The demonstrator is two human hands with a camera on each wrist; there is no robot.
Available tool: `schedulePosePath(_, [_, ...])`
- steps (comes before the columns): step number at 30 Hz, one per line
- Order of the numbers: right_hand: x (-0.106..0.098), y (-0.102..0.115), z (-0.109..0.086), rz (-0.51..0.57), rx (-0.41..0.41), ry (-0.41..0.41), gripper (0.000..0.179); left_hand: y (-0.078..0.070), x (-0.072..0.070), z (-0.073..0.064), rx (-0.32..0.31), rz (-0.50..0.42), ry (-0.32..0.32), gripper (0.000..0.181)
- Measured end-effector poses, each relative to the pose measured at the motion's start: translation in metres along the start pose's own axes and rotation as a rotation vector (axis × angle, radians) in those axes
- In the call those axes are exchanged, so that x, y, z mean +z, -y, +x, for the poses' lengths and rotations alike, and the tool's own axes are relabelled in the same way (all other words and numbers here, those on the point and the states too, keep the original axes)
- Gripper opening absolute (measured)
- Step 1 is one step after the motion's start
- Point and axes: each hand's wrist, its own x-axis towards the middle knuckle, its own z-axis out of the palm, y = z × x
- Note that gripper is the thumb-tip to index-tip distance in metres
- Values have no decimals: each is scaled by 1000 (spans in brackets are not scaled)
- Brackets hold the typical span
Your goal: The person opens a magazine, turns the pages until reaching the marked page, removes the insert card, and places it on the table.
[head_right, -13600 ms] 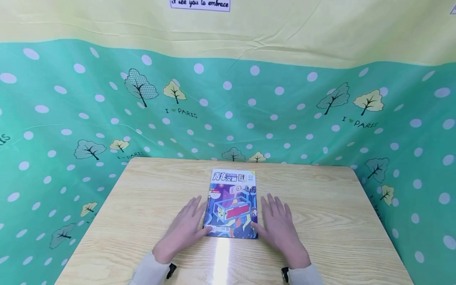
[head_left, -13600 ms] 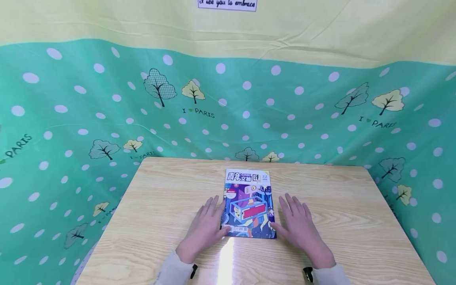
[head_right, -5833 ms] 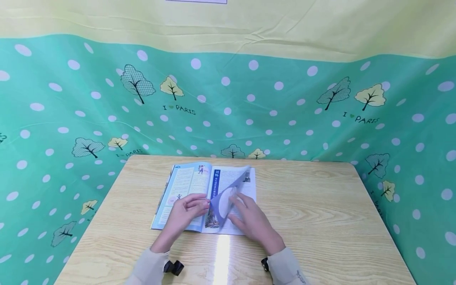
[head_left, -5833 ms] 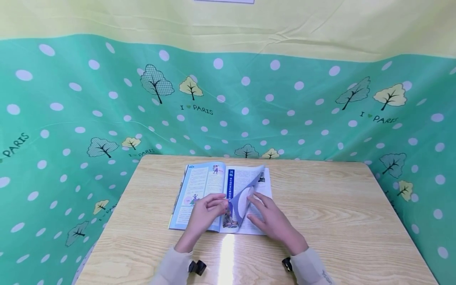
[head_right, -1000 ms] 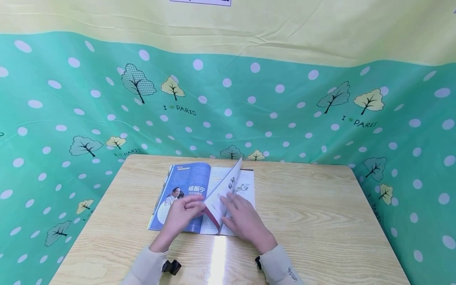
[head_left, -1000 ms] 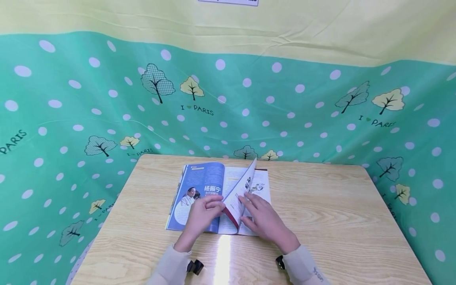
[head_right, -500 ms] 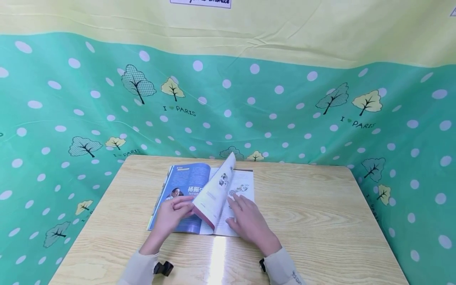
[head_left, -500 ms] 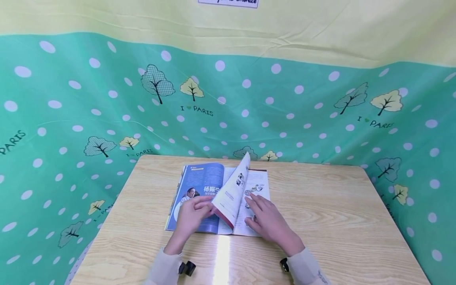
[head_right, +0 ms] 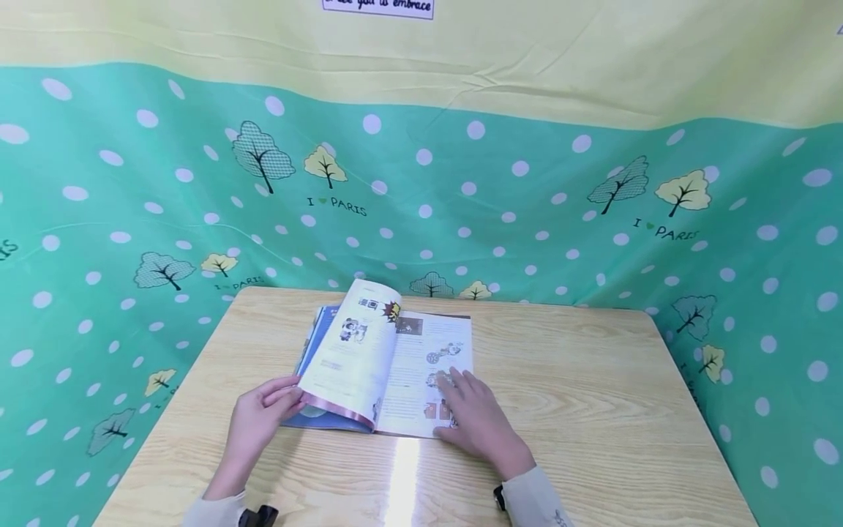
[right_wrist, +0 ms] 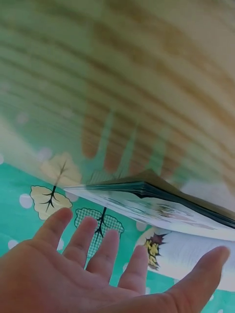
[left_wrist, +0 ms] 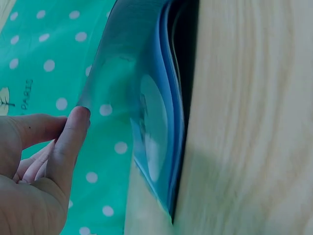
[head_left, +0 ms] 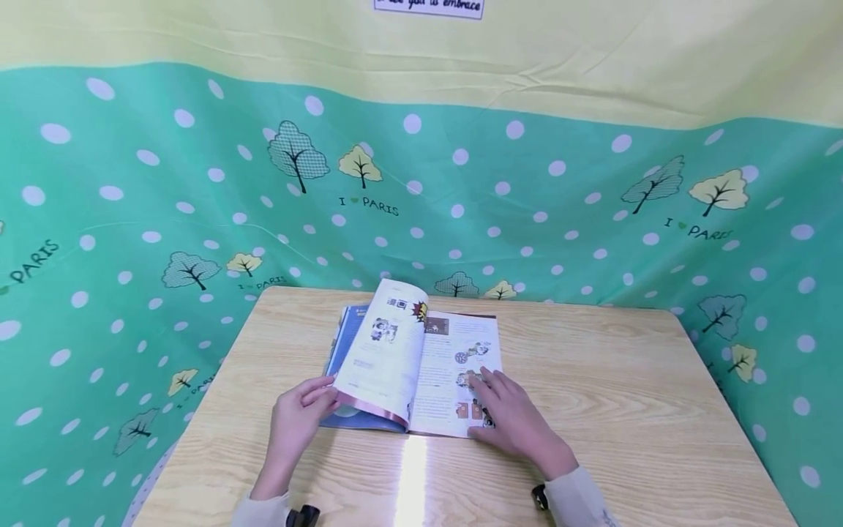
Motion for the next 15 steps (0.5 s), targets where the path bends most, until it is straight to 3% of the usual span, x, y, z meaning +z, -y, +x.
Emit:
schedulePosePath(9, [0,-1,-5,-4,20,62,97,11,-12,-1,-41,32,-27,30])
schedulePosePath(15, [0,-3,-9,2,21,81,91,17,-15,-1,-76,56,-32,31])
